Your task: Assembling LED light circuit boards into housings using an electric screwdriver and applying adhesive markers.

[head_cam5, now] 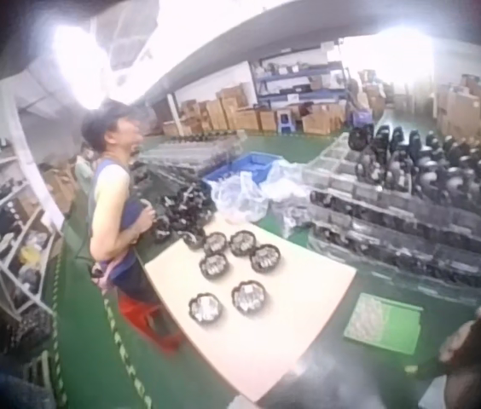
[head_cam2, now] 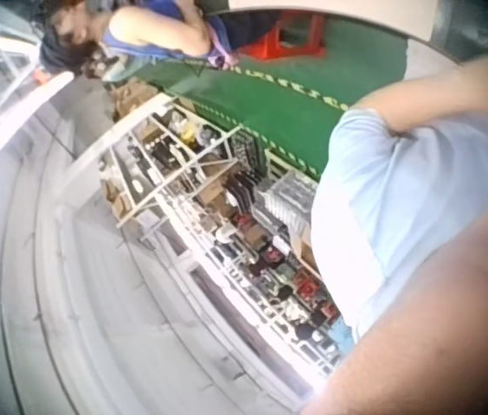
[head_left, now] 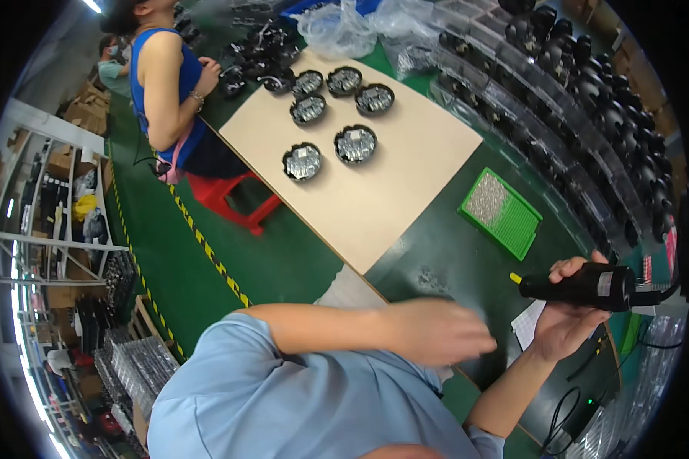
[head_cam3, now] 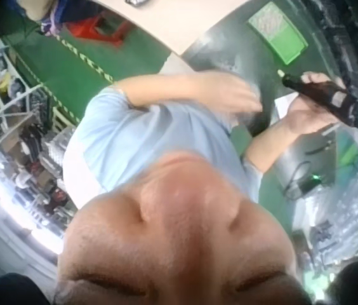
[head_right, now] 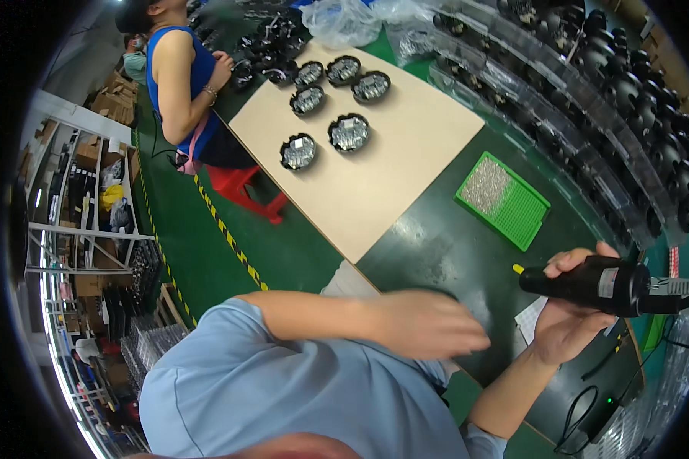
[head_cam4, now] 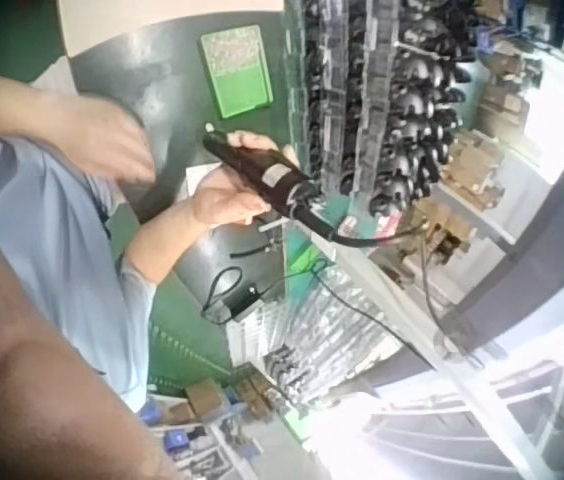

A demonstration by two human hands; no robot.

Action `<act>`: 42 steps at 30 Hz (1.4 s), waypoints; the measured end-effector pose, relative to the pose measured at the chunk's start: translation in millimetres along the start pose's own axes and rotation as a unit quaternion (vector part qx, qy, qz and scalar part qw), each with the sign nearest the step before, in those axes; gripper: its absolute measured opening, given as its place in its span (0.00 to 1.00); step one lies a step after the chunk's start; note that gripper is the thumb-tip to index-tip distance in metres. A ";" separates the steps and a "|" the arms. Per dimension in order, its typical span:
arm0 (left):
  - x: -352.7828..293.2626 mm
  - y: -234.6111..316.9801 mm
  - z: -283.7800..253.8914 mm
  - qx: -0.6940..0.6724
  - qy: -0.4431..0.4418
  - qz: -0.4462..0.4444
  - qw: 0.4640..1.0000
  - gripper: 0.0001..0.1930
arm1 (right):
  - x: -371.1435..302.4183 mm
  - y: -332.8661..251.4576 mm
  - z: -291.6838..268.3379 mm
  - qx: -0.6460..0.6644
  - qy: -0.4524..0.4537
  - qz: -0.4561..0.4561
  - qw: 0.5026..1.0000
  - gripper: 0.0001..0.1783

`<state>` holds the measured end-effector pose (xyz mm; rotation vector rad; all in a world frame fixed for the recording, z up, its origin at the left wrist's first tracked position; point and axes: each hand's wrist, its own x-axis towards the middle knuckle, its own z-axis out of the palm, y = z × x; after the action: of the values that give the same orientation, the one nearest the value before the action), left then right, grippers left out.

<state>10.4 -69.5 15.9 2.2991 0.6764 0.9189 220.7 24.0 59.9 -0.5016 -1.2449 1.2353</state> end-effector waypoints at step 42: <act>8.3 -60.8 -141.9 0.104 0.126 -0.164 0.973 0.36 | 1.3 19.8 4.3 -0.219 0.105 0.080 0.967 0.27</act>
<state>-102.9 23.4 65.1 2.1689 1.2736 1.0280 208.4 30.4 45.1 -1.0473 -1.3154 1.0043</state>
